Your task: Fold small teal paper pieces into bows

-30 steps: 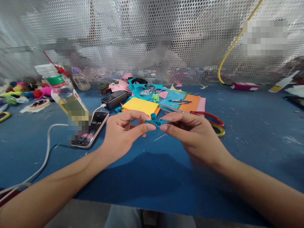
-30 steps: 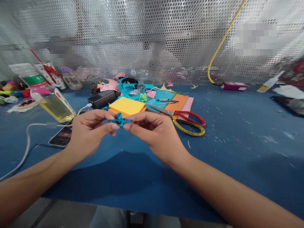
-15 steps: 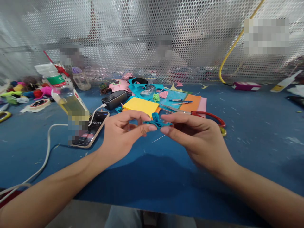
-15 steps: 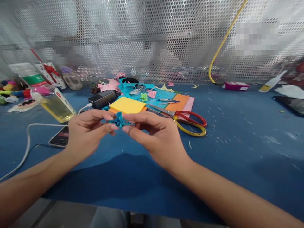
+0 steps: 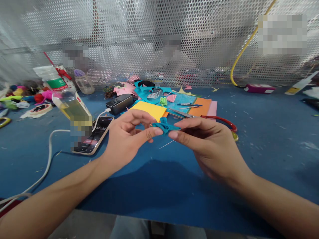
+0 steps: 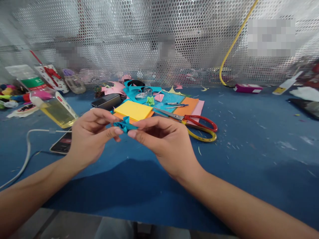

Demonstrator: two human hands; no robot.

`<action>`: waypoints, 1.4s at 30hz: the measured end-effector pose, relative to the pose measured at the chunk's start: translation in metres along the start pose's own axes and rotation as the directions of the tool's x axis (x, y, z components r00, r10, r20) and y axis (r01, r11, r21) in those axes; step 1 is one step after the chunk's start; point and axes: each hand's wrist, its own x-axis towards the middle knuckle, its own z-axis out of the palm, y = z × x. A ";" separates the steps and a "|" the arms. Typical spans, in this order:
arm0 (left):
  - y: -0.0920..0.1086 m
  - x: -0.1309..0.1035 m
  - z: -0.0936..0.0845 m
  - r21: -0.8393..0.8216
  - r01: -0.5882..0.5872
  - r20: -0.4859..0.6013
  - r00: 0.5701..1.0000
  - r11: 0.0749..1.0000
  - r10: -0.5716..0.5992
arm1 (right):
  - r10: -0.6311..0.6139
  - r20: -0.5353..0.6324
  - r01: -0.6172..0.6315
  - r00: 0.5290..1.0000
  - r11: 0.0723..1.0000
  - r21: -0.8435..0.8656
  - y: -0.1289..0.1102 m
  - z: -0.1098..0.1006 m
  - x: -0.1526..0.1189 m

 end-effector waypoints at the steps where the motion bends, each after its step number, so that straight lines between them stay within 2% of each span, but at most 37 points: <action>1: 0.000 0.000 0.000 -0.001 0.004 -0.002 1.000 1.000 -0.004 | 0.003 0.004 -0.003 1.000 1.000 0.020 0.000 0.000 0.000; 4: 0.000 0.000 0.001 0.046 0.000 0.013 1.000 0.999 0.000 | 0.017 0.007 -0.017 1.000 0.999 0.040 0.001 0.000 -0.001; 6: 0.001 -0.001 0.001 0.148 -0.037 0.037 0.999 0.988 0.032 | 0.023 0.000 -0.023 1.000 1.000 0.019 0.002 0.000 -0.001; 9: 0.002 -0.004 0.001 0.386 -0.203 0.113 0.979 0.900 0.172 | 0.017 -0.012 -0.017 1.000 1.000 -0.011 0.003 0.000 -0.001; 11: 0.002 -0.005 0.000 0.549 -0.381 0.185 0.924 0.744 0.336 | 0.004 -0.021 -0.004 1.000 1.000 -0.018 0.004 0.001 -0.001; 13: 0.002 -0.006 0.000 0.655 -0.548 0.284 0.817 0.521 0.502 | 0.002 -0.019 -0.002 1.000 1.000 -0.021 0.005 0.002 -0.001; 15: 0.002 -0.005 -0.001 0.694 -0.638 0.388 0.721 0.333 0.574 | 0.006 -0.002 -0.006 1.000 0.999 -0.039 0.005 0.003 -0.002; 16: 0.001 -0.005 -0.001 0.697 -0.659 0.423 0.696 0.283 0.580 | 0.004 0.009 -0.004 1.000 0.998 -0.057 0.006 0.003 -0.002; 17: 0.001 -0.005 -0.001 0.698 -0.665 0.439 0.690 0.266 0.575 | -0.002 0.017 0.004 1.000 0.997 -0.079 0.006 0.003 -0.002; 19: -0.001 -0.004 -0.001 0.693 -0.659 0.432 0.703 0.291 0.564 | -0.030 0.026 0.033 0.999 0.992 -0.124 0.006 0.003 -0.002; 21: -0.002 -0.005 -0.001 0.679 -0.642 0.397 0.729 0.356 0.558 | -0.057 0.037 0.062 0.998 0.986 -0.156 0.006 0.001 -0.002; 24: -0.003 -0.005 0.002 0.658 -0.567 0.297 0.800 0.496 0.521 | -0.069 0.098 0.088 0.993 0.975 -0.204 0.006 -0.001 0.000; 26: -0.001 -0.005 0.004 0.638 -0.454 0.204 0.879 0.623 0.431 | -0.086 0.139 0.123 0.987 0.951 -0.283 0.006 -0.003 0.001; 28: 0.002 -0.005 0.006 0.606 -0.308 0.127 0.948 0.733 0.293 | -0.147 0.162 0.203 0.976 0.884 -0.420 0.006 -0.006 0.003; 30: 0.005 -0.005 0.007 0.581 -0.192 0.080 0.980 0.791 0.180 | -0.233 0.196 0.304 0.952 0.775 -0.554 0.006 -0.008 0.005; 32: 0.006 -0.005 0.007 0.564 -0.131 0.063 0.991 0.815 0.115 | -0.292 0.238 0.377 0.926 0.684 -0.624 0.005 -0.011 0.007; 36: 0.005 -0.006 0.006 0.544 -0.076 0.109 0.994 0.836 0.020 | -0.311 0.265 0.406 0.913 0.622 -0.669 0.004 -0.012 0.009; 39: 0.003 -0.006 0.005 0.538 -0.114 0.167 0.986 0.835 0.027 | -0.285 0.305 0.417 0.909 0.599 -0.683 0.003 -0.012 0.009; 42: 0.002 -0.006 0.004 0.526 -0.135 0.172 0.984 0.840 0.051 | -0.278 0.321 0.425 0.905 0.587 -0.689 0.003 -0.012 0.010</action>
